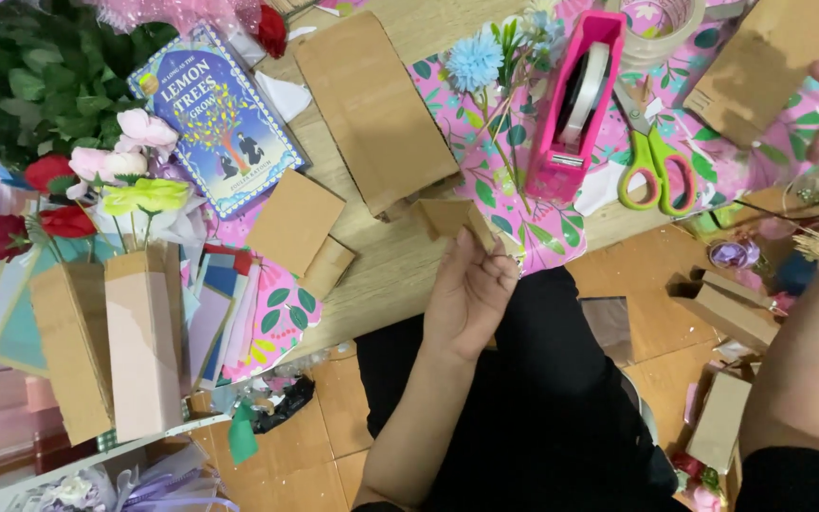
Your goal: Assembling cardboard boxes and structures using a hot glue gun and scissors in a floral design area.
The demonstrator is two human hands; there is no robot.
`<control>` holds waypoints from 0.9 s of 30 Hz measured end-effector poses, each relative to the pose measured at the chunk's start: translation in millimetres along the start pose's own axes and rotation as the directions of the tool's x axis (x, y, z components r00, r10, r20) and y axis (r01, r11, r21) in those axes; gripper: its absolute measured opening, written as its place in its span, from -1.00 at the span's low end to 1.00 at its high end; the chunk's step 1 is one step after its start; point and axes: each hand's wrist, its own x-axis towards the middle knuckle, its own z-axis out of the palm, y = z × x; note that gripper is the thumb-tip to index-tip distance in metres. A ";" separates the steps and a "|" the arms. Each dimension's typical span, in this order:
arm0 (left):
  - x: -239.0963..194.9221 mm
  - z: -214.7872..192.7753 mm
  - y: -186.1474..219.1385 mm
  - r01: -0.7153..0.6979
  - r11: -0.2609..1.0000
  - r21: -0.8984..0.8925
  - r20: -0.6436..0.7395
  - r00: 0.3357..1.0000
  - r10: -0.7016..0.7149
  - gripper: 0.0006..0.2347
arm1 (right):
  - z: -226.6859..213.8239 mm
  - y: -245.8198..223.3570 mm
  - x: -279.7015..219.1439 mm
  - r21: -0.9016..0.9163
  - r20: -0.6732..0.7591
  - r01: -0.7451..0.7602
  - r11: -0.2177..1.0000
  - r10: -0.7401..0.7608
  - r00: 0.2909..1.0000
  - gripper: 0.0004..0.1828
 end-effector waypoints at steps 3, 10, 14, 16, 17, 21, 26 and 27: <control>-3.9 15.9 -8.9 0.041 0.999 -0.009 0.069 0.997 -0.040 -0.92 | 47.6 -13.5 -46.7 0.012 -0.026 0.187 0.982 -0.187 0.982 -0.65; -16.5 27.0 -18.0 0.086 0.995 -0.053 -0.034 0.996 -0.088 -0.98 | 174.7 -75.3 -119.6 0.061 -0.006 0.226 0.972 -0.226 0.974 -0.22; -18.8 19.6 -22.7 0.118 0.989 -0.087 -0.023 0.992 -0.121 -0.98 | 186.4 -60.8 -139.4 0.124 0.097 0.293 0.948 -0.306 0.947 -0.35; -19.0 21.5 -21.9 0.127 0.987 -0.095 -0.056 0.990 -0.133 -0.97 | 193.8 -65.1 -143.5 0.093 0.073 0.285 0.954 -0.292 0.954 -0.32; -18.9 22.4 -21.2 0.143 0.985 -0.097 -0.084 0.985 -0.152 -0.94 | 197.9 -66.8 -145.7 0.063 0.040 0.282 0.957 -0.285 0.958 -0.28; -18.7 18.2 -21.4 0.147 0.985 -0.087 -0.139 0.978 -0.158 -0.84 | 202.0 -62.1 -144.6 0.055 0.089 0.219 0.974 -0.223 0.971 -0.45; -16.2 4.6 -20.8 0.151 0.979 -0.138 -0.180 0.968 -0.175 -0.89 | 207.0 -63.6 -146.8 -0.063 0.052 0.231 0.971 -0.228 0.972 -0.56; -16.0 9.2 -19.1 0.150 0.979 -0.137 -0.179 0.968 -0.174 -0.89 | 207.7 -62.3 -144.7 -0.062 0.053 0.232 0.971 -0.228 0.972 -0.56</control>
